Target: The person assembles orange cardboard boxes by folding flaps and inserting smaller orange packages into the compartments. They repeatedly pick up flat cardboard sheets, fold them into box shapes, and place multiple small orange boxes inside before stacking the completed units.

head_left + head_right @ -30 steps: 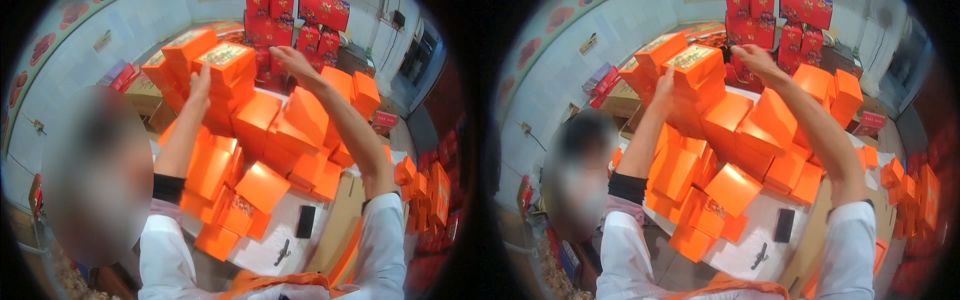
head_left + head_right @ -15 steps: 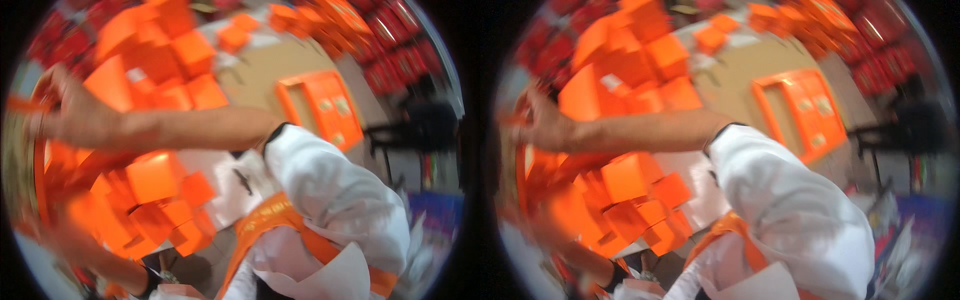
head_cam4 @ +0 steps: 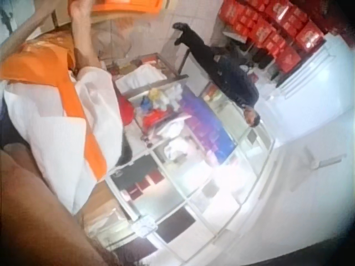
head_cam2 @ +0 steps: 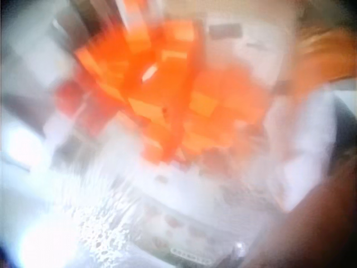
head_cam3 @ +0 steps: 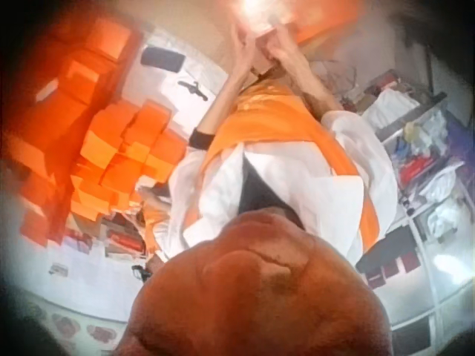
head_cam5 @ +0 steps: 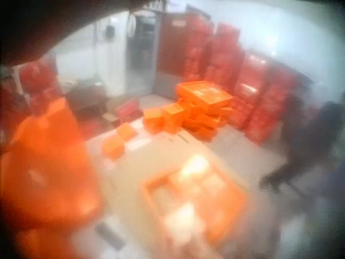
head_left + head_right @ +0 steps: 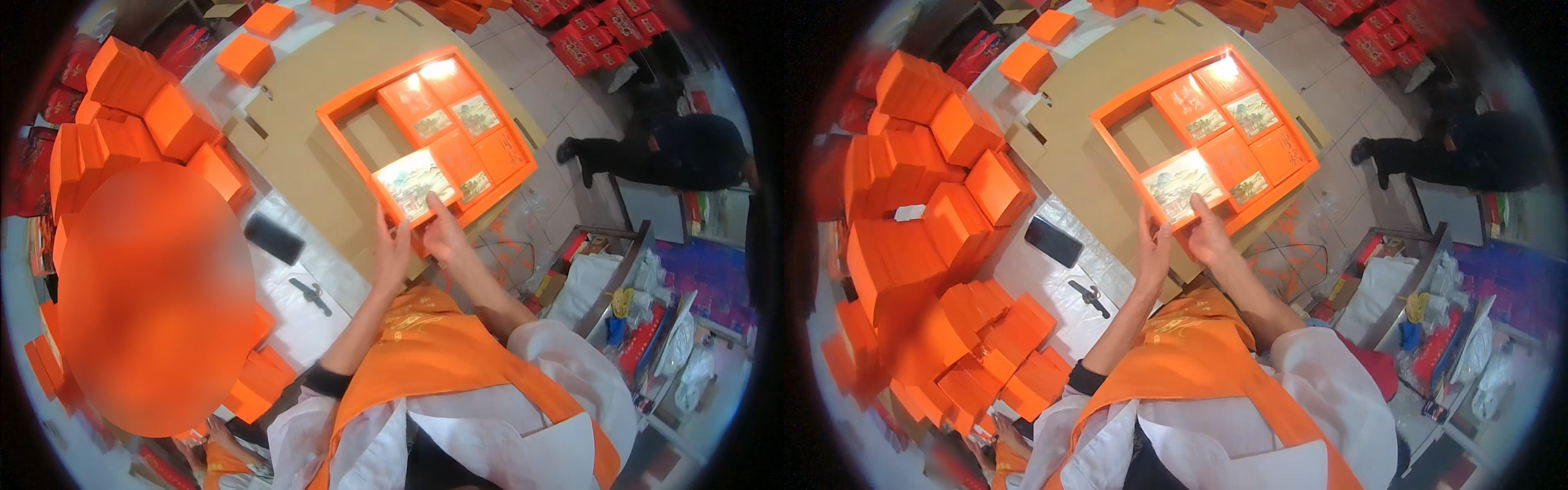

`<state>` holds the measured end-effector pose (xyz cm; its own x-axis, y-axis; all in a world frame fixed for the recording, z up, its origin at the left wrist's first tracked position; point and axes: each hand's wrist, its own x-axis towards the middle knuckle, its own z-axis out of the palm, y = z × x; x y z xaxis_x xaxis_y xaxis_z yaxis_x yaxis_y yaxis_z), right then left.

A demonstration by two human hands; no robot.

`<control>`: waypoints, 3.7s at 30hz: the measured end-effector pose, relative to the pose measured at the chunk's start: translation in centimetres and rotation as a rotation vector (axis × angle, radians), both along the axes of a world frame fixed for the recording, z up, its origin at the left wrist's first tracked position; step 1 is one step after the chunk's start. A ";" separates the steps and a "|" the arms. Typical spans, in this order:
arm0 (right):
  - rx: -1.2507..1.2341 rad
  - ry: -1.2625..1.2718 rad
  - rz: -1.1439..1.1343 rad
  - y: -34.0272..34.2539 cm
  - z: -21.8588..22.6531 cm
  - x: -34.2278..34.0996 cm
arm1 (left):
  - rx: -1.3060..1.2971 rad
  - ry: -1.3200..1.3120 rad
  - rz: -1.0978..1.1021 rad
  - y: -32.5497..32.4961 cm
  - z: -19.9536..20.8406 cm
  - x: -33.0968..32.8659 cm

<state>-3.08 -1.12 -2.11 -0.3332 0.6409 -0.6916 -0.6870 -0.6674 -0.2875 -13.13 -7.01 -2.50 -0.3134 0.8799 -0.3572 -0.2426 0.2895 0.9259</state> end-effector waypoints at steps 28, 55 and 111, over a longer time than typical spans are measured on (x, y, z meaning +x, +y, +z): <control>0.703 -0.629 0.849 6.1 -3.0 -6.9 | -0.122 0.291 0.824 -14.9 -1.0 -14.5; 1.166 -0.546 0.699 -5.2 6.7 -17.3 | 0.262 -0.164 0.751 -13.3 5.9 -16.0; 0.229 -0.639 0.877 20.5 -10.2 -1.2 | -0.238 -1.139 0.509 -1.2 -7.8 -3.4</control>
